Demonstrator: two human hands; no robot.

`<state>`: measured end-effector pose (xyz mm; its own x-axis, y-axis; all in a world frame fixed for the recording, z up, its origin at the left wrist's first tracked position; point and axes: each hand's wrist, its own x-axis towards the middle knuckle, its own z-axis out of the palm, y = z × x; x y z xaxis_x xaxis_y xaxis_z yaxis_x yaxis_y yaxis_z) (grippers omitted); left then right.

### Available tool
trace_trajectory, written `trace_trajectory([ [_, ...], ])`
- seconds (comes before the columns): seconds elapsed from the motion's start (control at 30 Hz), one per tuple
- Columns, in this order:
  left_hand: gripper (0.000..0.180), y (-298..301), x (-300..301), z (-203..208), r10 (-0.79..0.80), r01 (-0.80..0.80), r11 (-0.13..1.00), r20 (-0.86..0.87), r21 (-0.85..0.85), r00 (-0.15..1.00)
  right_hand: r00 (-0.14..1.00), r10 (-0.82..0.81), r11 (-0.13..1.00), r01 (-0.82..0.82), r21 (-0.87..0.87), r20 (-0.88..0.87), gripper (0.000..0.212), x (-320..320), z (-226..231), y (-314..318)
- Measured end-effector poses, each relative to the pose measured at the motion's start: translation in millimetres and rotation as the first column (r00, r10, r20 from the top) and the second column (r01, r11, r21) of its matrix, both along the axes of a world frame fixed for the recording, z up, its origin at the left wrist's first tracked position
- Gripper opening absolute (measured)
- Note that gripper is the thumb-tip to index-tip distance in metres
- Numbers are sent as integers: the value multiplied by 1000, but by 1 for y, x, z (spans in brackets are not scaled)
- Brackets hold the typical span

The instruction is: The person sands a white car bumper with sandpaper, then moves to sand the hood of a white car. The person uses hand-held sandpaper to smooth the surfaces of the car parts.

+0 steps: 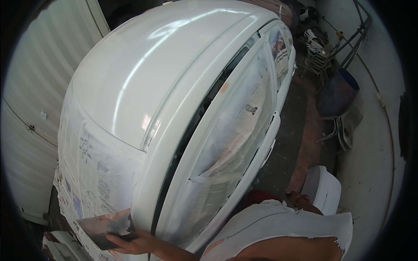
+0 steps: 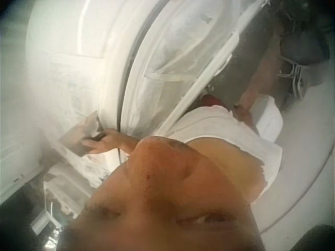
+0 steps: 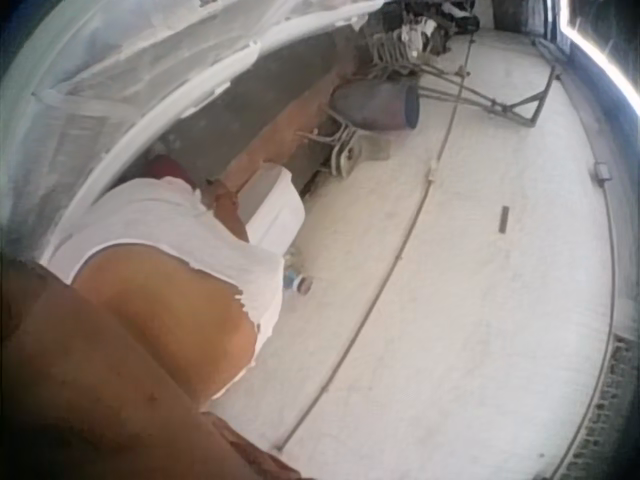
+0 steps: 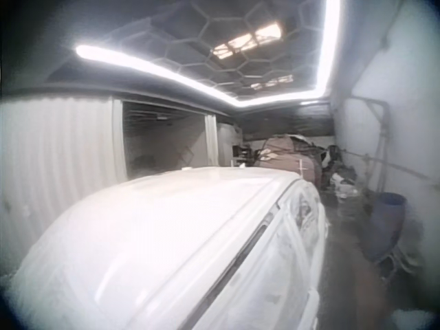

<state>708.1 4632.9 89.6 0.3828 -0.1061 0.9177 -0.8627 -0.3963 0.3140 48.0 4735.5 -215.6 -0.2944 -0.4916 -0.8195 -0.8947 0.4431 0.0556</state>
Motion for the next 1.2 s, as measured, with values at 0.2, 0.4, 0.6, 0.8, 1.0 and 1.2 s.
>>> trace_trajectory([
  [0.2, 56, 4, 6, -7, 191, -197, 978, 82, 70, 978, 977, 212, 977, -212, -35, -4, 51, -29, -30, 19],
  [0.4, 54, 8, 12, -8, 266, -263, 954, -1, 143, 964, 994, 109, 993, -109, -53, 5, 56, -51, -62, 27],
  [0.6, 52, -5, -13, 19, 67, -73, 996, -134, -45, 989, 982, -183, 983, 184, -4, 37, 60, -30, -29, 12],
  [0.8, 35, -33, -52, 63, -750, 269, 495, -250, -826, 612, 943, -331, 944, 331, 9, 13, 65, -16, 17, -15],
  [1.0, 34, -29, -41, 52, -673, 188, 562, -313, -806, 670, 931, -360, 933, 361, -12, 64, 75, -32, 12, -53],
  [1.2, 32, -31, -46, 58, -640, 343, 620, -203, -705, 741, 919, -350, 920, 373, -116, 181, 86, -38, 50, -79],
])
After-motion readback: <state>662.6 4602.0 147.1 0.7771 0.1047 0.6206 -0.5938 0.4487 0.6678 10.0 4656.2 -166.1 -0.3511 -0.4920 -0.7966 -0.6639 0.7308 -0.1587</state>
